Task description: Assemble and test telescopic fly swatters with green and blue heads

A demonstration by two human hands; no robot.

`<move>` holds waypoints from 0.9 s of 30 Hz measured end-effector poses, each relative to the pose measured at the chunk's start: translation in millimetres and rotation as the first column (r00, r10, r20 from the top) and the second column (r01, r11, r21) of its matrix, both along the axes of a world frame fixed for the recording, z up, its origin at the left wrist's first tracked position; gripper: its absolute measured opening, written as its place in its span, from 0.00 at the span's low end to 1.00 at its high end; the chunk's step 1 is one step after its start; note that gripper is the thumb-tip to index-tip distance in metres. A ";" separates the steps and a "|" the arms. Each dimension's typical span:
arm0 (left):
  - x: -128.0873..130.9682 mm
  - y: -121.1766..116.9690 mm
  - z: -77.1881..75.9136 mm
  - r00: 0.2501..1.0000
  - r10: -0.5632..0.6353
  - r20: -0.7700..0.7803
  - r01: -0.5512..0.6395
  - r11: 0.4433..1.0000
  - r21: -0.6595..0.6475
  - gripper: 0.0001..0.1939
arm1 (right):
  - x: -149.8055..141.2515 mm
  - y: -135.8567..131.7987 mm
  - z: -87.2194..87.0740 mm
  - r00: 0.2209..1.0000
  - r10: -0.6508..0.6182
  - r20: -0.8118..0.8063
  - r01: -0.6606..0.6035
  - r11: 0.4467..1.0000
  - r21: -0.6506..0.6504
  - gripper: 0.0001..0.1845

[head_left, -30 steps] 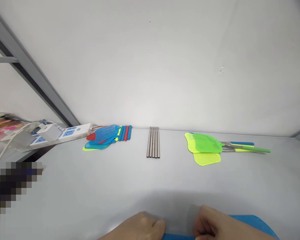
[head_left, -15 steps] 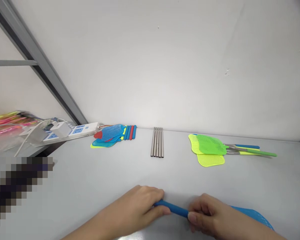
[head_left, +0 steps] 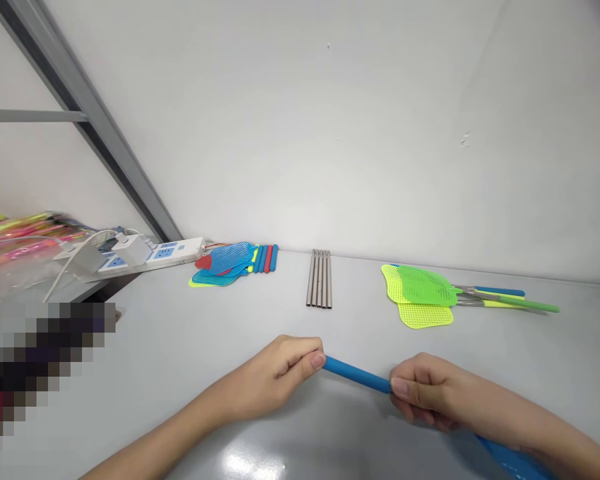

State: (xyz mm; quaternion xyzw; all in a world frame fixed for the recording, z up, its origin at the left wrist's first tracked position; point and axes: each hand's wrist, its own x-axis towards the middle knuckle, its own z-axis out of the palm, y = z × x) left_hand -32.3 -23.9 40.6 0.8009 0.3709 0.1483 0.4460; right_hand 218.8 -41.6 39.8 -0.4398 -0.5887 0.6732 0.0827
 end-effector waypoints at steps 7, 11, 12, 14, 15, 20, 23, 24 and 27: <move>1.0 -2.2 -2.1 0.991 -0.050 -0.127 0.047 0.999 -0.025 0.18 | 3.3 4.4 -3.2 0.997 0.071 0.039 -0.071 0.997 0.002 0.20; 3.0 -11.3 -12.2 0.949 -0.028 -0.314 0.088 0.980 0.178 0.13 | 4.2 0.3 -12.0 0.979 0.094 0.178 -0.106 0.993 0.057 0.17; 3.9 -14.5 -14.5 0.937 -0.035 -0.348 0.111 0.973 0.200 0.11 | 4.5 -2.2 -13.9 0.975 0.080 0.207 -0.096 0.993 0.068 0.16; 5.7 -20.2 -18.2 0.923 -0.067 -0.378 0.159 0.963 0.219 0.10 | 4.9 -8.5 -17.1 0.966 0.062 0.250 -0.076 0.996 0.046 0.15; 6.3 -22.4 -19.6 0.920 -0.073 -0.386 0.172 0.958 0.228 0.09 | 4.7 -11.9 -18.3 0.963 0.054 0.262 -0.065 0.997 0.033 0.15; 5.9 -25.5 -25.2 0.924 -0.079 -0.374 0.182 0.952 0.248 0.06 | -6.0 -27.6 -18.5 0.940 -0.035 0.340 0.020 0.999 0.047 0.13; 4.0 -24.7 -28.4 0.929 -0.100 -0.358 0.205 0.941 0.271 0.05 | -16.8 -33.2 -14.5 0.928 -0.051 0.370 0.054 0.999 0.002 0.11; 3.6 -24.6 -29.2 0.928 -0.109 -0.355 0.216 0.936 0.277 0.06 | -19.3 -34.1 -13.2 0.929 -0.050 0.367 0.066 0.997 -0.031 0.10; 3.2 -24.9 -29.9 0.923 -0.118 -0.366 0.233 0.929 0.287 0.06 | -21.2 -33.6 -10.7 0.945 -0.051 0.324 0.106 0.982 -0.155 0.11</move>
